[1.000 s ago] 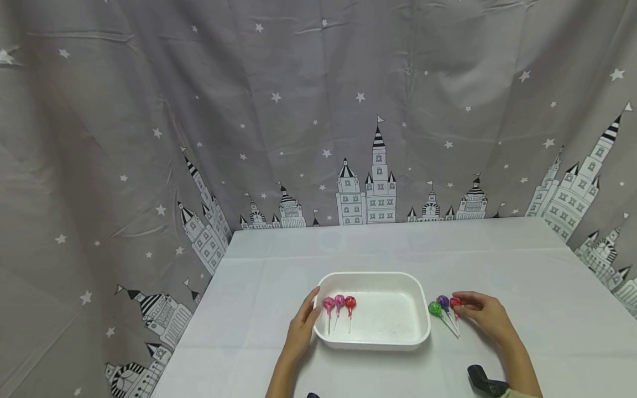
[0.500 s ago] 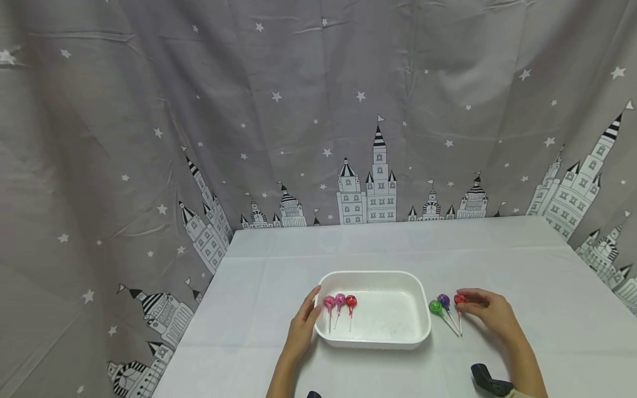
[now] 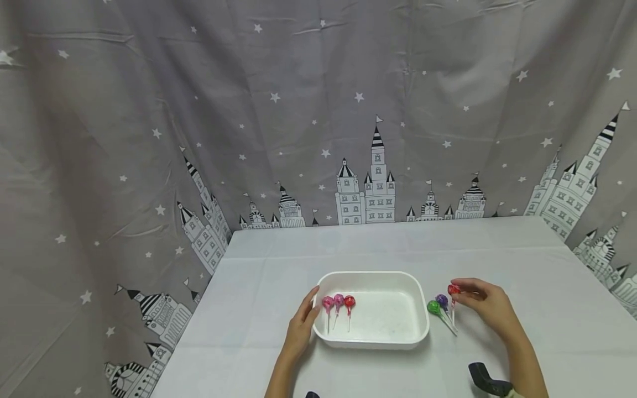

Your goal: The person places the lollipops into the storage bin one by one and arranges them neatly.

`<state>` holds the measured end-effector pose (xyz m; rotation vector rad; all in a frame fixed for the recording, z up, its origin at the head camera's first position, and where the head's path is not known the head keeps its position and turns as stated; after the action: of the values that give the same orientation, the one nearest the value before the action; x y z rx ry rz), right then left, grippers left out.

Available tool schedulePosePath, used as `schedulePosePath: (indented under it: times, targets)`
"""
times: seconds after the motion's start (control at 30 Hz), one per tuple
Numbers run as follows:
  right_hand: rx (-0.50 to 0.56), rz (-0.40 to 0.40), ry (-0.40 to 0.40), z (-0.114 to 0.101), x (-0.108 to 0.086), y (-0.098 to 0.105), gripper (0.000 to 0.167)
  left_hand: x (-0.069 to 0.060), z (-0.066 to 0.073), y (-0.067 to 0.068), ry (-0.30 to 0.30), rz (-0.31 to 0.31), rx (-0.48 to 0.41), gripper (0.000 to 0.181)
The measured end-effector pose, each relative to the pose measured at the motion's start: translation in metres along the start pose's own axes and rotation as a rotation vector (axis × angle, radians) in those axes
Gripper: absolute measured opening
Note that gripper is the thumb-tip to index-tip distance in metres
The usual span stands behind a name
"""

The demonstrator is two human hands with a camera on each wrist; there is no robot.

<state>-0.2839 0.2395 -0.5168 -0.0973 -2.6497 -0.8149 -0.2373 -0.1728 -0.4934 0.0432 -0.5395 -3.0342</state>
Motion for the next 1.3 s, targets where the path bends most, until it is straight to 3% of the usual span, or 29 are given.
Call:
schedulePosePath:
  times: [0.23, 0.3, 0.4, 0.5, 0.67, 0.8, 1.03, 1.3]
  targets:
    - [0.083, -0.013, 0.053, 0.016, 0.021, -0.01, 0.042, 0.002, -0.003, 0.001, -0.001, -0.008, -0.006, 0.043]
    - [0.083, 0.004, 0.067, 0.022, 0.028, -0.017, 0.041, 0.006, -0.01, 0.0, 0.001, -0.007, -0.011, 0.043]
    - [0.12, -0.007, 0.09, 0.011, 0.038, -0.024, 0.039, 0.013, -0.024, -0.002, 0.0, -0.001, -0.011, 0.042]
    - [0.192, -0.041, 0.103, -0.033, 0.042, -0.026, 0.038, 0.02, -0.036, -0.003, 0.004, 0.006, -0.006, 0.042]
    - [0.228, -0.089, 0.087, -0.101, 0.044, -0.036, 0.039, 0.022, -0.041, -0.004, -0.002, 0.013, -0.008, 0.043]
    - [0.265, -0.144, 0.072, -0.119, 0.047, -0.053, 0.039, 0.019, -0.036, -0.003, -0.001, 0.003, -0.012, 0.043]
    - [0.347, -0.196, 0.084, -0.13, 0.051, -0.084, 0.035, 0.005, -0.006, 0.001, -0.001, -0.014, -0.019, 0.043]
    - [0.361, -0.244, 0.024, -0.129, 0.053, -0.116, 0.031, 0.002, -0.001, 0.001, 0.006, -0.003, -0.001, 0.043]
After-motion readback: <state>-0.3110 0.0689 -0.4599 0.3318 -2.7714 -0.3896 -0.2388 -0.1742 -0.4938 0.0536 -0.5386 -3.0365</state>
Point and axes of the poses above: each hand's wrist, its own x-axis towards the middle knuckle, its own y-axis out of the back of the hand, z = x × y, the point moved 5 cm from there along x, towards the middle knuckle, and after that the axes turned 8 degrees about y, right-handed, at the moved point
